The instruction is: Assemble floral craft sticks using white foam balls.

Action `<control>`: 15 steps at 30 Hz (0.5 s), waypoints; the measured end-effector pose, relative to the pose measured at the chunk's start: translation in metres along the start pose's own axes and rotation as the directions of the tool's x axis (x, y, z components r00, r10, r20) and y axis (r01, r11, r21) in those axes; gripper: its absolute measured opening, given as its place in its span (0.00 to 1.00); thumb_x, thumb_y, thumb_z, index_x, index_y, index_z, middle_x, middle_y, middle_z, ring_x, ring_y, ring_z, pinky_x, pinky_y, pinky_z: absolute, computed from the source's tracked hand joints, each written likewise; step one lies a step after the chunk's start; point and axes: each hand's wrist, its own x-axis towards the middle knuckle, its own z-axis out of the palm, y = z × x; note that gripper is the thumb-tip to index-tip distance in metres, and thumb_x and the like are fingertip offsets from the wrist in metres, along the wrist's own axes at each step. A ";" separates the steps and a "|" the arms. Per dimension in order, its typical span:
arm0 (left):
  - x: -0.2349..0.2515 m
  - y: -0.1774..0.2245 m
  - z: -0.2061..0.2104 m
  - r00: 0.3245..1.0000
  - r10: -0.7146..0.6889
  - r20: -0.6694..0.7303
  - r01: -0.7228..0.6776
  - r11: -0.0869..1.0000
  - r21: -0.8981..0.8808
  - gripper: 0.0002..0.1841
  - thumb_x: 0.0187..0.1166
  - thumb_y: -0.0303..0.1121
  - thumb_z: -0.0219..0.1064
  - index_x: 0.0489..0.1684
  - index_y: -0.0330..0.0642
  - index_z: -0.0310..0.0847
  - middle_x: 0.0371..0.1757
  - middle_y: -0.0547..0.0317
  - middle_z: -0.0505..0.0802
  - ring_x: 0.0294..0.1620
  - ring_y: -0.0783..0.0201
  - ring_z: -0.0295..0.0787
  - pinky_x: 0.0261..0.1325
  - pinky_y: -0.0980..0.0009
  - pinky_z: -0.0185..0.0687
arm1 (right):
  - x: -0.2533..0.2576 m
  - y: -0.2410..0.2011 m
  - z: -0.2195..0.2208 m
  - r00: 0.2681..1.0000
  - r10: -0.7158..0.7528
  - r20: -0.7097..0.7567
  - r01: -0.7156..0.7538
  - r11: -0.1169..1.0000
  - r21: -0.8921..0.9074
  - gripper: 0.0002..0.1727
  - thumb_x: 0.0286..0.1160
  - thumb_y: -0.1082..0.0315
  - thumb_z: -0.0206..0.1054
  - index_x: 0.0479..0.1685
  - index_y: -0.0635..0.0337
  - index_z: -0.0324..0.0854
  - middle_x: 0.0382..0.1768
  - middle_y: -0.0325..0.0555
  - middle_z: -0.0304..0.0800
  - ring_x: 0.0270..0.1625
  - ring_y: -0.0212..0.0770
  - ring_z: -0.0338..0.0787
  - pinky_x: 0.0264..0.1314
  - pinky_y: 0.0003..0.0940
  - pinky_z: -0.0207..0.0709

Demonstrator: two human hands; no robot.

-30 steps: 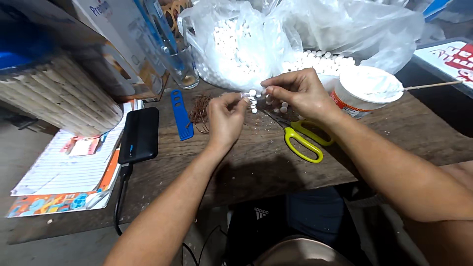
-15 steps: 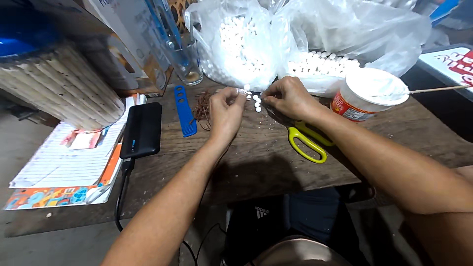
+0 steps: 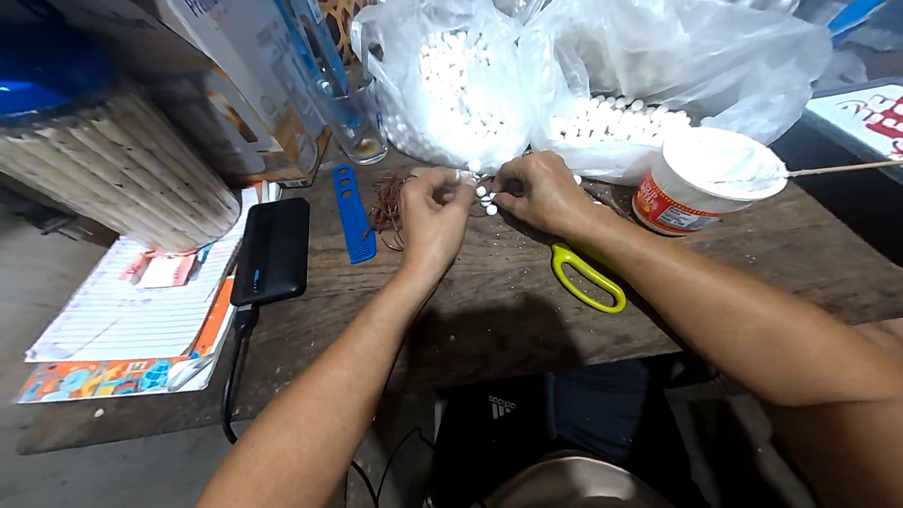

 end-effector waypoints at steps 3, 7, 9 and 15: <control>0.000 -0.002 0.000 0.999 0.036 -0.018 -0.036 0.999 0.007 0.03 0.79 0.24 0.69 0.37 0.34 0.86 0.38 0.60 0.86 0.36 0.80 0.82 0.43 0.85 0.78 | -0.004 0.002 -0.013 0.995 0.055 -0.084 -0.032 0.967 0.254 0.07 0.72 0.73 0.71 0.43 0.68 0.89 0.34 0.50 0.92 0.35 0.41 0.90 0.45 0.41 0.83; -0.003 0.000 0.002 0.992 0.119 -0.034 -0.119 0.993 -0.012 0.03 0.79 0.23 0.67 0.36 0.35 0.85 0.32 0.66 0.88 0.31 0.85 0.80 0.38 0.87 0.76 | -0.016 -0.003 -0.032 0.966 0.256 0.034 -0.171 0.535 0.827 0.11 0.72 0.85 0.66 0.49 0.66 0.87 0.34 0.37 0.94 0.35 0.29 0.94 0.44 0.26 0.91; -0.005 0.001 0.003 0.988 0.152 -0.031 -0.152 0.988 0.003 0.03 0.79 0.23 0.67 0.36 0.34 0.85 0.32 0.65 0.88 0.30 0.85 0.80 0.38 0.87 0.76 | -0.021 -0.005 -0.033 0.947 0.302 0.113 -0.226 0.371 0.901 0.14 0.73 0.88 0.61 0.45 0.65 0.88 0.35 0.38 0.95 0.36 0.30 0.95 0.46 0.26 0.91; -0.008 0.000 0.006 0.972 0.234 -0.022 -0.233 0.972 0.031 0.04 0.78 0.23 0.66 0.36 0.31 0.85 0.33 0.61 0.88 0.31 0.85 0.80 0.37 0.88 0.74 | -0.024 -0.002 -0.033 0.951 0.261 0.167 -0.233 0.244 0.941 0.16 0.74 0.90 0.56 0.41 0.65 0.88 0.34 0.39 0.95 0.36 0.30 0.95 0.48 0.25 0.91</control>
